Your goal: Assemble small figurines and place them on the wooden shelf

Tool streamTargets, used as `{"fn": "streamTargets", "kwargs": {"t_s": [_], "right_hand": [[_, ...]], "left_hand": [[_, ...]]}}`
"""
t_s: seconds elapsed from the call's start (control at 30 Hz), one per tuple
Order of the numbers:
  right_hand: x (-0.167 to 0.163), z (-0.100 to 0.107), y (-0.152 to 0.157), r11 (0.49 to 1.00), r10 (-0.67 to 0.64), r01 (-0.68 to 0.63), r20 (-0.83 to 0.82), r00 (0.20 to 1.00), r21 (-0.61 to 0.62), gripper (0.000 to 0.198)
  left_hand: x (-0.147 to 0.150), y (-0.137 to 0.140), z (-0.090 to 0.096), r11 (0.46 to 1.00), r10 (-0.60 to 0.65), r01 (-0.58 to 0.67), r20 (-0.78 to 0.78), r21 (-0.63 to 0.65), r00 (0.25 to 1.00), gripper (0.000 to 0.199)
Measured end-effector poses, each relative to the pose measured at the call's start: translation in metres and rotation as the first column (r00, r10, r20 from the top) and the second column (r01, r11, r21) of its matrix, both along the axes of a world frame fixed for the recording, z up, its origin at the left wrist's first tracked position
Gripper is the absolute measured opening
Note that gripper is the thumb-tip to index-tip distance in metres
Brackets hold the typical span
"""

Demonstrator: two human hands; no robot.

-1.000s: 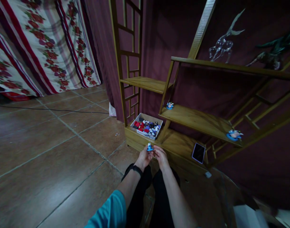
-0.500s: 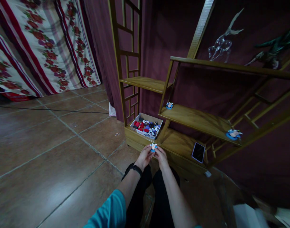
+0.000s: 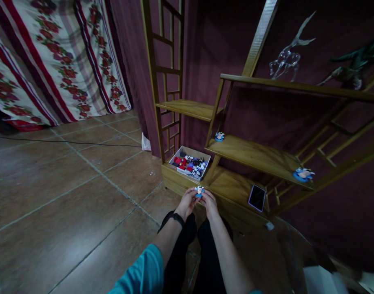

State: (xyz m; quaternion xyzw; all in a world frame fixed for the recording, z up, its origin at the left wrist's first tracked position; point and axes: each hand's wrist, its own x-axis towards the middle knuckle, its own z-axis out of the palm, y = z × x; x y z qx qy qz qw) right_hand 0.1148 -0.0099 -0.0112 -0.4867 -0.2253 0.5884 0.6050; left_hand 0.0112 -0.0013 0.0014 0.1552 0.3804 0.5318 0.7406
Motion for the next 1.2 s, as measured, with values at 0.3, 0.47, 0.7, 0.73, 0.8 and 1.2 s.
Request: {"fn": "streamTargets", "kwargs": {"t_s": [0.3,0.47,0.7,0.73,0.8,1.2], "right_hand": [[0.0014,-0.0021,0.0011,1.000,0.011,-0.011,0.002,1.000,0.003,0.036],[0.0028,-0.0006,-0.0003,1.000,0.029,-0.029,0.006,1.000,0.004,0.035],[0.0037,-0.0032,0.0009,0.999,0.032,-0.032,0.011,0.999,0.012,0.032],[0.0037,-0.0036,0.0010,0.999,0.030,-0.030,0.007,1.000,0.012,0.031],[0.0038,-0.0040,0.0008,1.000,0.025,-0.025,0.003,1.000,0.009,0.031],[0.0035,-0.0009,0.0023,1.000,0.028,-0.028,-0.008,1.000,-0.013,0.028]], "left_hand": [[-0.0010,0.0004,0.0008,1.000,-0.005,0.005,-0.016,0.015,1.000,0.015],[-0.0004,-0.0008,0.0014,1.000,-0.018,0.018,-0.009,0.017,1.000,0.015],[0.0016,-0.0002,0.0015,0.999,0.032,-0.030,-0.049,0.032,0.998,0.015],[0.0017,-0.0001,0.0013,0.999,0.035,-0.033,-0.051,0.037,0.998,0.016],[0.0014,-0.0001,0.0013,0.999,0.030,-0.027,-0.055,0.040,0.998,0.016],[-0.0013,0.0009,-0.0018,0.999,0.018,-0.016,-0.037,0.047,0.999,0.018]]}}
